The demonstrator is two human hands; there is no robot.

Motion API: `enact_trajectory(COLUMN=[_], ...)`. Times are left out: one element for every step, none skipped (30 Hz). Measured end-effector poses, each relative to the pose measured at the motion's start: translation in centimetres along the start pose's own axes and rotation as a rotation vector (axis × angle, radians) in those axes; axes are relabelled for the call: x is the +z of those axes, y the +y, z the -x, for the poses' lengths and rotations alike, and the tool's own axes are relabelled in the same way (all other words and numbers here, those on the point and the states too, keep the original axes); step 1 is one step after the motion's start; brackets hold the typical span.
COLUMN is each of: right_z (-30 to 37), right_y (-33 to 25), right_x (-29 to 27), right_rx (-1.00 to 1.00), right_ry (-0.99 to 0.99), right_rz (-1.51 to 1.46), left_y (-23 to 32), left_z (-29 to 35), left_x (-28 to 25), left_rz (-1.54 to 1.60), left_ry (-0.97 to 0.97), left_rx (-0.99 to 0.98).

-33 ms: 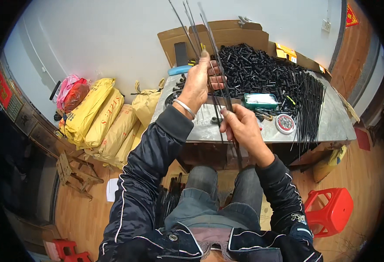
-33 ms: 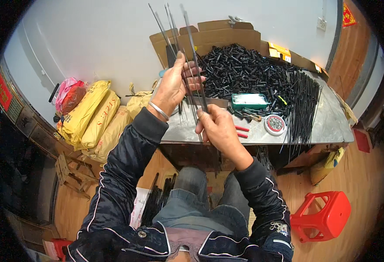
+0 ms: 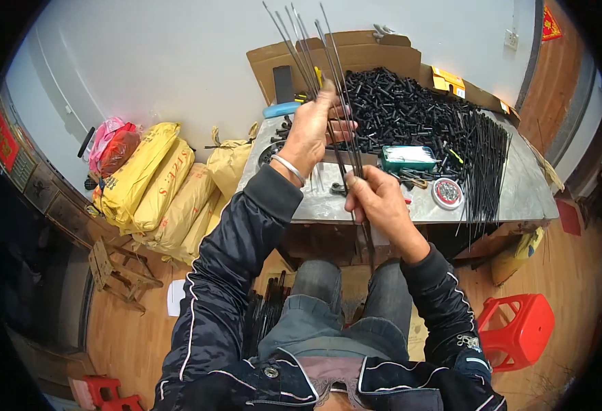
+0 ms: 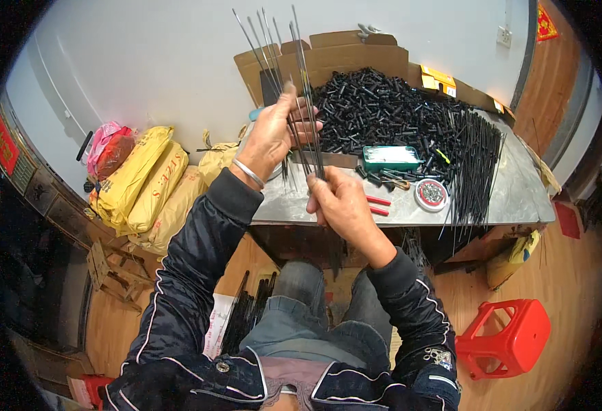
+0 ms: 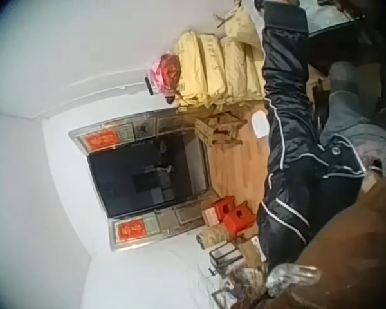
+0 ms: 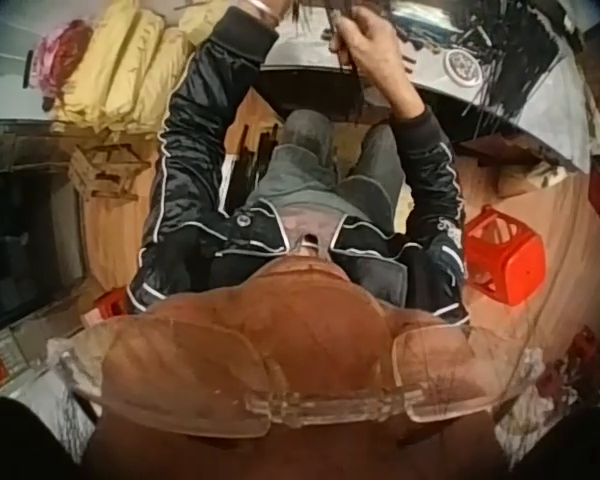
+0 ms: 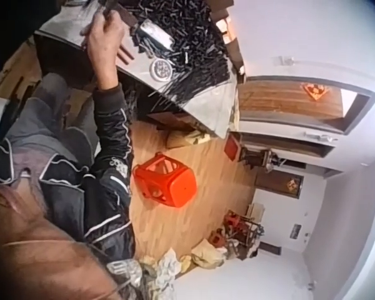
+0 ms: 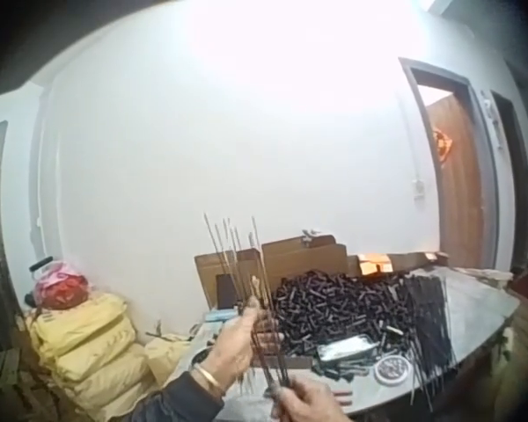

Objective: Assembling black plastic components by inserting long rods into a central connector hub at a workbench.

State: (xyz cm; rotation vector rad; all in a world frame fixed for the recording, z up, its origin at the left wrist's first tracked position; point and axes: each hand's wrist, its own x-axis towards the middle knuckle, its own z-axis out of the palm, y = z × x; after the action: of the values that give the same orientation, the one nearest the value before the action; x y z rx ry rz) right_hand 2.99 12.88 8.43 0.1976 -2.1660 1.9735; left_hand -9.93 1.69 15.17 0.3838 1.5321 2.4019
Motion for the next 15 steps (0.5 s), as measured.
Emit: enact_trajectory(right_z=[0.2, 0.5, 0.8, 1.1, 1.3, 1.2, 1.2, 1.0, 0.9, 0.9, 1.0, 1.1, 1.1, 0.9, 0.9], right_y=[0.4, 0.3, -0.1, -0.5, -0.7, -0.1, -0.1, -0.1, -0.1, 0.0, 0.0, -0.3, -0.3, 0.1, 0.2], right_x=[0.0, 0.1, 0.1, -0.1, -0.4, -0.7, -1.0, -1.2, -1.4, -1.5, -1.4, -1.2, -1.1, -1.6, -2.3], right_rx=[0.002, 0.044, 0.05, 0.072, 0.096, 0.098, 0.103, 0.122, 0.14, 0.161, 0.165, 0.214, 0.262, 0.194, 0.196], right_ry=[-0.007, -0.031, -0.032, -0.071, -0.105, -0.119, -0.114, -0.133, -0.153, -0.184, -0.185, -0.244, -0.303, -0.382, -0.382], right_rz=[0.02, 0.051, 0.049, 0.093, 0.137, 0.107, 0.107, 0.072, 0.037, -0.01, -0.011, 0.028, 0.067, 0.196, 0.195], left_y=[-0.4, -0.6, -0.7, -0.6, -0.6, -0.7, -1.0, -1.2, -1.3, -1.6, -1.8, -2.0, -2.1, -1.8, -1.8], left_z=[-0.4, -0.4, -0.5, -0.6, -0.6, -0.5, -0.3, 0.0, 0.2, 0.0, -0.2, -0.4, -0.6, -0.6, -0.8], left_x=[-0.2, -0.4, -0.7, -1.2, -1.3, -1.3, -1.1, -0.8, -0.6, -0.6, -0.8, -1.0, -1.2, -1.2, -1.4], left_rz=[-0.055, -0.109, -0.108, -0.083, -0.057, -0.042, -0.04, -0.013, 0.014, 0.114, 0.114, 0.14, 0.164, 0.167, 0.167], left_ry=[-0.048, -0.091, -0.088, -0.127, -0.171, -0.152, -0.155, -0.175, -0.195, -0.254, -0.251, -0.207, -0.162, -0.137, -0.137], left_rx=[0.003, 0.006, 0.001, -0.026, -0.054, -0.064, -0.071, -0.078, -0.085, -0.138, -0.142, -0.093, -0.044, -0.03, -0.033])
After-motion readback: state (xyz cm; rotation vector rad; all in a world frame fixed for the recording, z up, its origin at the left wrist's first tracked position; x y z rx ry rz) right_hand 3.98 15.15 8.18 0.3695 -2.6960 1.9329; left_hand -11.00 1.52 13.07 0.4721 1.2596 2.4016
